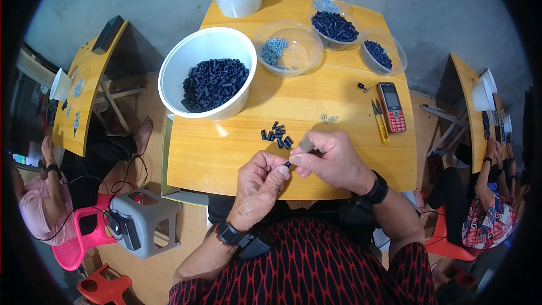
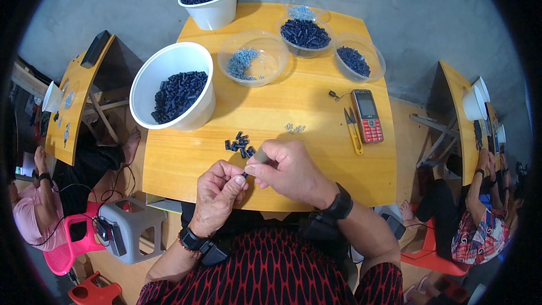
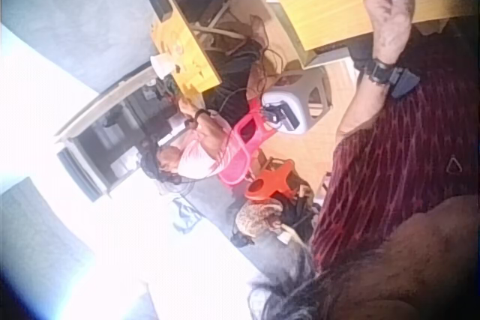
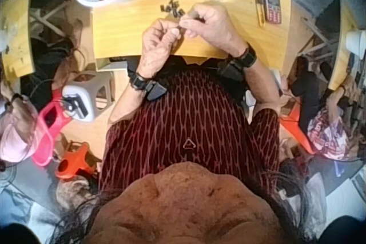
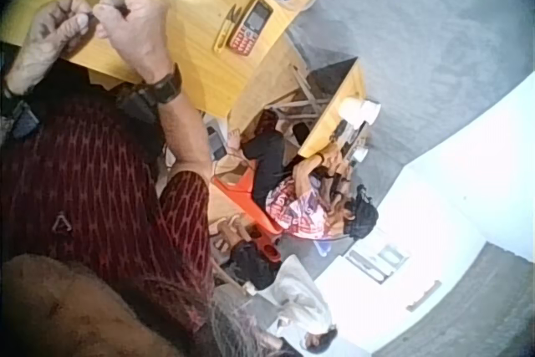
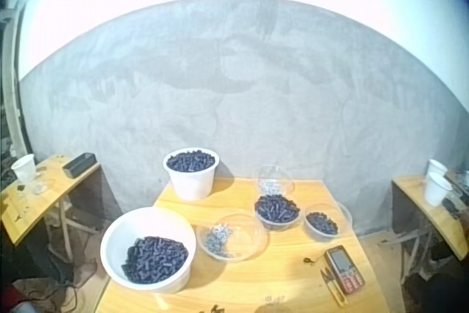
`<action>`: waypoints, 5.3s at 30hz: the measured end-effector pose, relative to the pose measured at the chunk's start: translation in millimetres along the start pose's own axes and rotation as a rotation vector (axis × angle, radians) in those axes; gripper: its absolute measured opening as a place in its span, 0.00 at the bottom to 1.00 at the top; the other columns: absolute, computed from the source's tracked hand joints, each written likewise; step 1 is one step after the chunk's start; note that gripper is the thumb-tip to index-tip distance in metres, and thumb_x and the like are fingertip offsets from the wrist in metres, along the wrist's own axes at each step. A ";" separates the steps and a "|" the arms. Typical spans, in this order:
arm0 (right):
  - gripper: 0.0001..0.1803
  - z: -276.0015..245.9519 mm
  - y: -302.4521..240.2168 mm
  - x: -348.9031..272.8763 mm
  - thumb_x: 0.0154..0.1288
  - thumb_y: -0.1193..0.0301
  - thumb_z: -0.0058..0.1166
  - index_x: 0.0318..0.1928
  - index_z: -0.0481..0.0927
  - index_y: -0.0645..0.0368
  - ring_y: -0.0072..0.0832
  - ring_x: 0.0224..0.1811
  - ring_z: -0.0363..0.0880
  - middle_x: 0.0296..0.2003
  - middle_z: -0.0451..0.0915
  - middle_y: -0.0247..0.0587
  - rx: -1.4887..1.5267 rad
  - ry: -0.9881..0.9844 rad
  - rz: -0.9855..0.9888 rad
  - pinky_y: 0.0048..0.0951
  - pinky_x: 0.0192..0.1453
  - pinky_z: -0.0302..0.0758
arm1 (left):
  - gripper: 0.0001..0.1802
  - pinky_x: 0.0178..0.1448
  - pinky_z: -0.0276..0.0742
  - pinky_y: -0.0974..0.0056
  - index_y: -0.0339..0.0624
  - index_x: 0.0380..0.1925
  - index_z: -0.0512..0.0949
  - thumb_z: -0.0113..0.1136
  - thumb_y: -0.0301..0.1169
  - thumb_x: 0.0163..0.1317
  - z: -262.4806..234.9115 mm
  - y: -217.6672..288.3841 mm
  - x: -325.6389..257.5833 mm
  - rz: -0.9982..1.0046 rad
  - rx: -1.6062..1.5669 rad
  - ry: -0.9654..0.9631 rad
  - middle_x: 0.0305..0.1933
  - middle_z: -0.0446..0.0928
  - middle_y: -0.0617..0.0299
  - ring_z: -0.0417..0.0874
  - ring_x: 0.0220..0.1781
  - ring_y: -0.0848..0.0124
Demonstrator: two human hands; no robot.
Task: Manually assembling small black plastic components at a workshop table.
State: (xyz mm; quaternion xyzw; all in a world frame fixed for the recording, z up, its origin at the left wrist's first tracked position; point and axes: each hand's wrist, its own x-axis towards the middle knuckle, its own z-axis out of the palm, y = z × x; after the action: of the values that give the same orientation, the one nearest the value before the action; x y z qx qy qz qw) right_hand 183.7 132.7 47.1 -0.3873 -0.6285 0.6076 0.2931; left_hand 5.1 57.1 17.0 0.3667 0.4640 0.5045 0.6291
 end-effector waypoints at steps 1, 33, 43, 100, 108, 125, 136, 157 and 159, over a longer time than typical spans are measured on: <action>0.07 -0.9 0.3 1.1 0.66 0.76 0.62 0.32 0.80 0.68 0.19 0.26 0.82 0.29 0.84 0.40 0.007 -0.019 0.011 0.21 0.29 0.78 | 0.08 0.31 0.69 0.76 0.37 0.39 0.74 0.60 0.31 0.71 -0.1 -0.2 0.0 0.001 -0.003 0.001 0.30 0.77 0.66 0.71 0.26 0.82; 0.15 9.7 6.5 -11.0 0.57 0.75 0.69 0.40 0.77 0.66 0.40 0.29 0.80 0.30 0.76 0.45 -0.431 0.002 -0.449 0.36 0.32 0.77 | 0.06 0.45 0.79 0.68 0.33 0.42 0.77 0.56 0.26 0.72 -4.4 -6.0 3.7 -0.043 -0.205 -0.025 0.40 0.82 0.59 0.81 0.38 0.75; 0.15 7.4 11.8 -16.1 0.53 0.72 0.70 0.38 0.80 0.62 0.36 0.27 0.80 0.29 0.78 0.42 -0.701 0.051 -0.656 0.33 0.30 0.77 | 0.04 0.47 0.77 0.71 0.32 0.38 0.80 0.57 0.21 0.70 -4.4 5.3 1.4 -0.122 -0.205 -0.084 0.37 0.83 0.61 0.80 0.38 0.78; 0.05 -29.6 31.8 -21.8 0.71 0.76 0.54 0.42 0.77 0.66 0.17 0.33 0.80 0.38 0.83 0.38 -0.051 0.121 -0.063 0.22 0.37 0.79 | 0.06 0.47 0.71 0.73 0.36 0.45 0.73 0.57 0.26 0.71 -177.1 -5.8 -46.3 0.593 0.550 1.085 0.42 0.75 0.65 0.74 0.42 0.80; 0.06 -30.3 34.4 -19.4 0.71 0.75 0.56 0.41 0.78 0.66 0.17 0.31 0.81 0.35 0.82 0.37 -0.006 0.130 -0.027 0.21 0.34 0.79 | 0.06 0.42 0.73 0.71 0.36 0.40 0.78 0.62 0.20 0.64 -53.7 32.3 -3.9 0.539 0.827 0.453 0.34 0.76 0.65 0.76 0.35 0.77; 0.06 -33.8 36.7 -18.2 0.71 0.74 0.55 0.41 0.78 0.67 0.17 0.29 0.79 0.34 0.82 0.36 0.011 0.098 -0.002 0.21 0.33 0.79 | 0.12 0.48 0.75 0.57 0.38 0.38 0.80 0.66 0.19 0.52 -20.9 18.7 46.1 0.542 1.233 0.300 0.34 0.79 0.53 0.79 0.40 0.54; 0.03 -35.3 39.3 -17.3 0.70 0.79 0.56 0.41 0.79 0.67 0.20 0.31 0.83 0.33 0.83 0.37 0.182 0.116 -0.012 0.20 0.34 0.80 | 0.08 0.46 0.70 0.73 0.37 0.42 0.76 0.64 0.21 0.64 -17.4 18.7 19.9 0.336 0.352 0.248 0.37 0.75 0.69 0.72 0.39 0.81; 0.03 -3.6 17.6 -13.4 0.69 0.79 0.57 0.41 0.81 0.66 0.20 0.41 0.82 0.39 0.82 0.37 0.138 0.001 -0.219 0.23 0.44 0.80 | 0.08 0.46 0.79 0.71 0.35 0.42 0.73 0.63 0.23 0.67 14.5 1.8 -1.2 0.140 0.016 0.002 0.39 0.79 0.62 0.81 0.37 0.76; 0.03 -4.3 19.5 -13.0 0.69 0.79 0.57 0.40 0.81 0.66 0.20 0.41 0.82 0.39 0.82 0.37 0.117 0.006 -0.216 0.23 0.44 0.80 | 0.08 0.46 0.79 0.71 0.36 0.42 0.74 0.63 0.23 0.68 13.4 1.1 -1.0 0.135 0.024 -0.003 0.38 0.79 0.62 0.80 0.37 0.76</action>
State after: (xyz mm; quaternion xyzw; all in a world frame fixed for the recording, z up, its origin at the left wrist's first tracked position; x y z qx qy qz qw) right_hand 196.7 123.2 29.4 -0.3015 -0.6292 0.6069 0.3806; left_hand 17.5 56.4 22.2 0.4055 0.4432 0.5397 0.5898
